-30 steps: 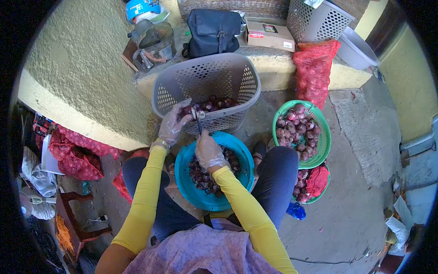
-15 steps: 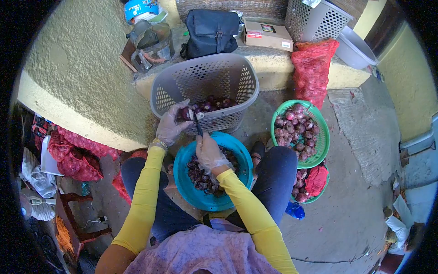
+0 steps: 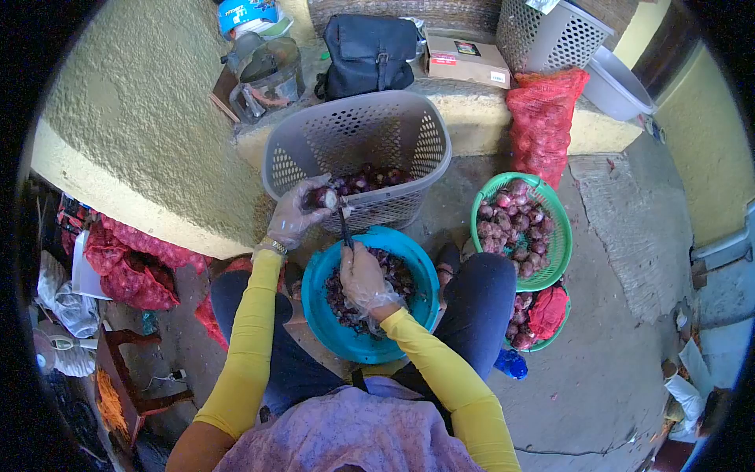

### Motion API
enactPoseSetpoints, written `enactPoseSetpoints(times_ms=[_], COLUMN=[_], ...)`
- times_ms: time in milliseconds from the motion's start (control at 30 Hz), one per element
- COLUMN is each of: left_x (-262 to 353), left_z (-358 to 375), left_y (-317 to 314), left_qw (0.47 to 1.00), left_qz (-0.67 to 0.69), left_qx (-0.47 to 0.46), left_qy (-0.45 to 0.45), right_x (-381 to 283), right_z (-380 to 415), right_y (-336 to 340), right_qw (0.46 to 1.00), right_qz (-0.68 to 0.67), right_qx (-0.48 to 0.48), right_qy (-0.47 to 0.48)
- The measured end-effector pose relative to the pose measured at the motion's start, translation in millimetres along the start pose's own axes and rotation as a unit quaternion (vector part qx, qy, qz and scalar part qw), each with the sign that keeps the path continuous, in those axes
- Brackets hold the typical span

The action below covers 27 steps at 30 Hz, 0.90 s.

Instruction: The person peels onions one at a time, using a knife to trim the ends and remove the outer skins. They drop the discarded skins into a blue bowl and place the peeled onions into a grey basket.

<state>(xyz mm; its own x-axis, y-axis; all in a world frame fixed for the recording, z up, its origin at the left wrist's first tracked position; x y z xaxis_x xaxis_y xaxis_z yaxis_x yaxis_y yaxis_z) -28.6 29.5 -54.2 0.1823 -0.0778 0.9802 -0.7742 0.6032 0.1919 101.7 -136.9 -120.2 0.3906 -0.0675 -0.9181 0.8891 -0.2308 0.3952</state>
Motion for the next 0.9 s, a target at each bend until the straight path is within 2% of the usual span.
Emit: enactPoseSetpoints(times_ms=[67,133,200,267,333,467,500,567,600,667,900], left_x=[-3.0,-9.4,-2.0,1.0,1.0,0.1,0.2,0.0,1.0,3.1,6.2], left_z=[-1.5,-4.7,-2.6,-2.3,-3.7,-3.6,-3.5,-3.4,-3.9,-5.1,-5.1], left_y=[0.6,-0.2,-2.4,-1.4,1.2,0.7,1.8,2.4,0.9,-0.5,-2.2], left_qw=[1.000,0.999,0.999,0.999,0.994,0.998,0.997,0.996,0.996,0.996,0.992], left_qz=[-0.016,0.044,0.028,0.010,-0.049,-0.003,-0.030,-0.057,-0.050,-0.043,-0.082], left_qx=[0.005,-0.012,0.001,0.014,0.003,-0.024,-0.020,-0.016,-0.018,-0.021,0.000], left_qy=[-0.006,0.003,-0.016,-0.034,-0.093,-0.063,-0.065,-0.066,-0.072,-0.078,-0.097], right_x=[37.8,17.5,-14.1,-42.4,-45.5,-26.9,-33.2,-47.9,-44.6,-38.4,-45.8], right_z=[-3.4,1.9,8.4,11.1,8.1,-5.2,-7.0,-10.1,-14.3,-22.5,-32.6], right_y=[-18.7,-7.5,12.2,30.6,33.7,22.5,25.2,31.1,28.6,21.6,12.5], right_qw=[0.987,0.988,0.988,0.995,0.996,0.995,0.995,0.987,0.987,0.970,0.973], right_qz=[-0.159,-0.156,-0.152,-0.085,-0.069,0.012,0.013,0.099,0.099,0.126,0.119], right_qx=[0.005,0.007,0.008,0.031,0.029,0.055,0.055,0.059,0.059,0.114,0.110], right_qy=[0.025,-0.003,-0.031,0.033,0.046,0.087,0.087,0.109,0.109,0.175,0.166])
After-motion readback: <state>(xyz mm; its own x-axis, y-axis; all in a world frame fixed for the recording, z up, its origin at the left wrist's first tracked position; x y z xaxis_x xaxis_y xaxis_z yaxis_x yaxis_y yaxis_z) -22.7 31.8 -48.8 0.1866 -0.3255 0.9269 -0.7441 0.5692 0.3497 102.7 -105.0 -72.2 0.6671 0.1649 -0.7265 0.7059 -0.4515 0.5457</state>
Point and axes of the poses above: each hand's wrist, its own z-axis away from the middle knuckle, its own y-axis out of the back of the hand, x = y × z, the point moved 2 cm from there along -z, towards the middle knuckle, and after that the axes turned 8 degrees about y, right-handed, at the moved point
